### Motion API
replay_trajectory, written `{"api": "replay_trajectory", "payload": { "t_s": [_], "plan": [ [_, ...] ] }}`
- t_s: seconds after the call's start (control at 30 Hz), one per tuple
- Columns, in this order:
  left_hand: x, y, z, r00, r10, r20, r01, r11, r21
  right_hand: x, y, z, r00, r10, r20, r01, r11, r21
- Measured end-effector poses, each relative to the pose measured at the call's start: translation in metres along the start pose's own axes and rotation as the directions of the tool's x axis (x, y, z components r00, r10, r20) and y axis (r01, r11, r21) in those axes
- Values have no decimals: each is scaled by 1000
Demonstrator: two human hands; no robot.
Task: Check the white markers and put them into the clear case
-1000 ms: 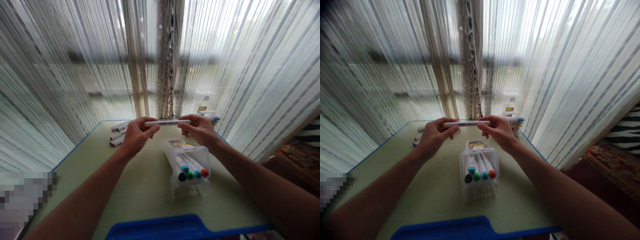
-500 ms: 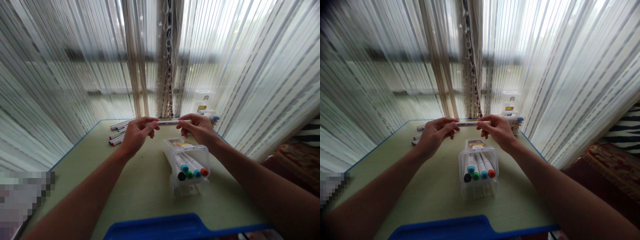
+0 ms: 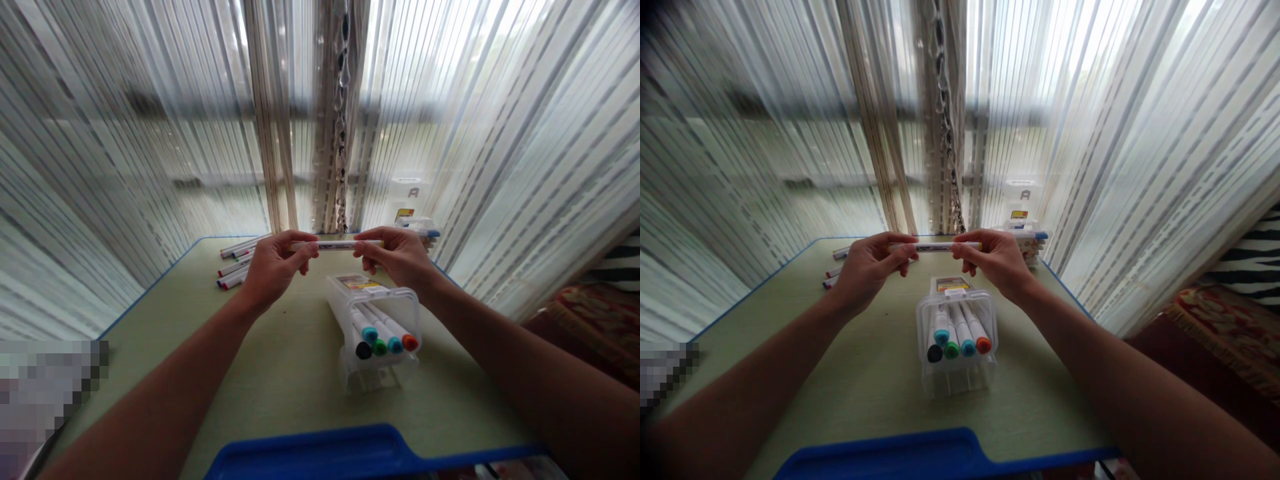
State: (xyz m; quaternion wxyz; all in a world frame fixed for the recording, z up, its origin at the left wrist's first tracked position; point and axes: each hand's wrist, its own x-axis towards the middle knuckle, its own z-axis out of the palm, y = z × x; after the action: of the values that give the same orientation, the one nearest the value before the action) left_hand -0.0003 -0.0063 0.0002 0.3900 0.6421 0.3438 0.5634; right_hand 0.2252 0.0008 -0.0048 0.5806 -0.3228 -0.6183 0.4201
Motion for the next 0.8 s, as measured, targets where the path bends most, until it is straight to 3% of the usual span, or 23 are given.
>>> {"api": "replay_trajectory", "payload": {
  "t_s": [0.8],
  "plan": [
    [1, 2, 0, 998, -55, 7, 55, 994, -92, 1, -3, -2, 995, 102, 22, -104, 986, 129]
  ]
}}
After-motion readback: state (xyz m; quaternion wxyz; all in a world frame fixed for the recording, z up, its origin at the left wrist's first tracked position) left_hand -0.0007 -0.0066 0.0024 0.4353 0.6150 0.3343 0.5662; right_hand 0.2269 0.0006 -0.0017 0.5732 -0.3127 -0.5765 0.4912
